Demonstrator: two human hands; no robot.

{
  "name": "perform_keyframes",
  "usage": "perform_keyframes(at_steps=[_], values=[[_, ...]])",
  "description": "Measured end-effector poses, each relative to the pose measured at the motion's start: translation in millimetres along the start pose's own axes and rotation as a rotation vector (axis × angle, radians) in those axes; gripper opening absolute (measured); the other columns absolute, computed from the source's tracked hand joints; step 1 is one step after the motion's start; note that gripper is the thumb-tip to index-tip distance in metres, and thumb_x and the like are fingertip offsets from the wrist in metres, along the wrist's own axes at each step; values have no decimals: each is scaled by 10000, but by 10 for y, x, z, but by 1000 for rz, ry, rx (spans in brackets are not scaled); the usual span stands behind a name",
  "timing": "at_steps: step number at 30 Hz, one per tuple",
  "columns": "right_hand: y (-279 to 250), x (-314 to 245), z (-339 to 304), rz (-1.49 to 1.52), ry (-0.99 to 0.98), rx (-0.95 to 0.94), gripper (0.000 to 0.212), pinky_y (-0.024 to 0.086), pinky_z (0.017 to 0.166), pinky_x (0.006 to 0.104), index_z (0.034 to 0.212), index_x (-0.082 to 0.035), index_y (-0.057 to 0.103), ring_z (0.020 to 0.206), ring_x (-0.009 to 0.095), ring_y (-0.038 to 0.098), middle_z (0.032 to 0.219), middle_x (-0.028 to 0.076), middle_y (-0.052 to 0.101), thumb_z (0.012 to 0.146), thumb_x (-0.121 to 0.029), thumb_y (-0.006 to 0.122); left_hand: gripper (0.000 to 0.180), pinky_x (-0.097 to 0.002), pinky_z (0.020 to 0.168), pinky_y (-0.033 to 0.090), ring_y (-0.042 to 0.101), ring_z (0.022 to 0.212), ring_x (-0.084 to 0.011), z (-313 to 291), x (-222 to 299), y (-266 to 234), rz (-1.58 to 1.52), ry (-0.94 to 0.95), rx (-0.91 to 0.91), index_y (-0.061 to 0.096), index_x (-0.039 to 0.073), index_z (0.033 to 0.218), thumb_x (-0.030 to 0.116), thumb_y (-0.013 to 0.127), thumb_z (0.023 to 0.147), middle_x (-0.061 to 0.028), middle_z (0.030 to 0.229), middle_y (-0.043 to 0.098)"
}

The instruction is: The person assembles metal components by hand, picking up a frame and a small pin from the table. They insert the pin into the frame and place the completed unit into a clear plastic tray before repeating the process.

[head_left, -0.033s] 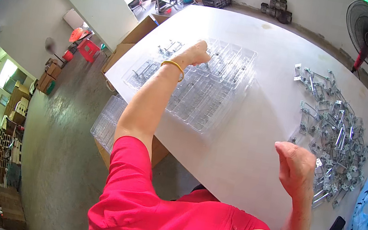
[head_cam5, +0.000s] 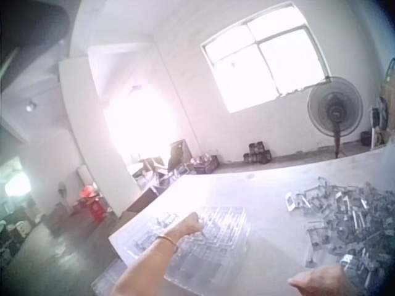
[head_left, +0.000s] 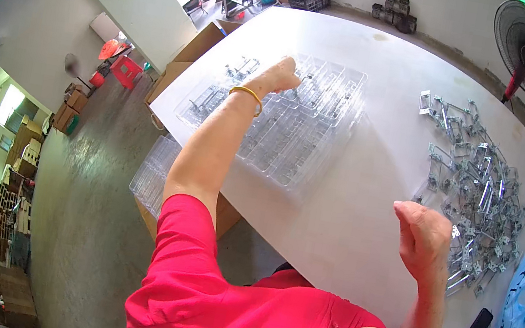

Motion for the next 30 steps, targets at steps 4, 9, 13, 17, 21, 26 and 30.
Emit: perform_keyframes(at_steps=[4, 9, 13, 17, 21, 26, 30], values=[[-128, 30, 0, -42, 23, 41, 252, 578, 672, 366, 1076, -50, 684, 791, 278, 741, 943, 105, 752, 849, 46, 736, 173, -374, 505, 497, 626, 542, -225, -79, 86, -45, 30, 78, 50, 674, -35, 762, 136, 687, 736, -139, 607, 636], [-258, 50, 19, -52, 51, 89, 214, 578, 676, 366, 1059, -48, 690, 801, 275, 746, 935, 109, 755, 863, 20, 745, 175, -345, 510, 479, 606, 576, -165, -55, 89, 66, 83, 201, 71, 663, 12, 809, 139, 740, 716, -88, 642, 635], [-277, 14, 32, -54, 38, 98, 204, 579, 677, 365, 1052, -49, 694, 809, 269, 749, 929, 108, 755, 866, 23, 739, 161, -339, 565, 495, 629, 642, -177, -31, 104, 82, 78, 215, 99, 664, 29, 818, 120, 739, 708, -89, 681, 653], [-305, 10, 18, -63, 38, 90, 210, 578, 685, 360, 1059, -55, 697, 814, 266, 748, 934, 106, 757, 870, 27, 733, 137, -379, 666, 531, 669, 727, -235, -90, 166, 100, 71, 220, 101, 672, 43, 818, 103, 741, 717, -109, 733, 688], [-409, 17, 18, -82, 55, 129, 209, 575, 694, 351, 1060, -56, 700, 808, 269, 744, 948, 105, 760, 872, 28, 736, 138, -406, 730, 544, 694, 780, -275, -76, 182, 116, 227, 185, 119, 693, 41, 835, 99, 748, 722, -135, 782, 719], [-676, 21, -38, -115, 93, 285, 180, 577, 714, 326, 1076, -35, 700, 810, 234, 748, 957, 105, 766, 906, 19, 727, 127, -412, 729, 550, 706, 789, -299, -43, 136, 169, 314, 176, 175, 712, 44, 832, 96, 751, 723, -169, 801, 725], [-943, 180, -260, 24, 240, 501, 175, 568, 741, 258, 1129, -5, 689, 809, 151, 715, 969, 115, 763, 960, 40, 676, 132, -417, 729, 553, 699, 775, -305, 31, 195, 267, 255, 229, 163, 715, 38, 834, 94, 728, 715, -176, 798, 723]])
Point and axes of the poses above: each hand's wrist, its own z-axis towards the middle knuckle, its own y-axis out of the palm, x = y × z, the point moved 9 cm from there along z, towards the middle knuckle
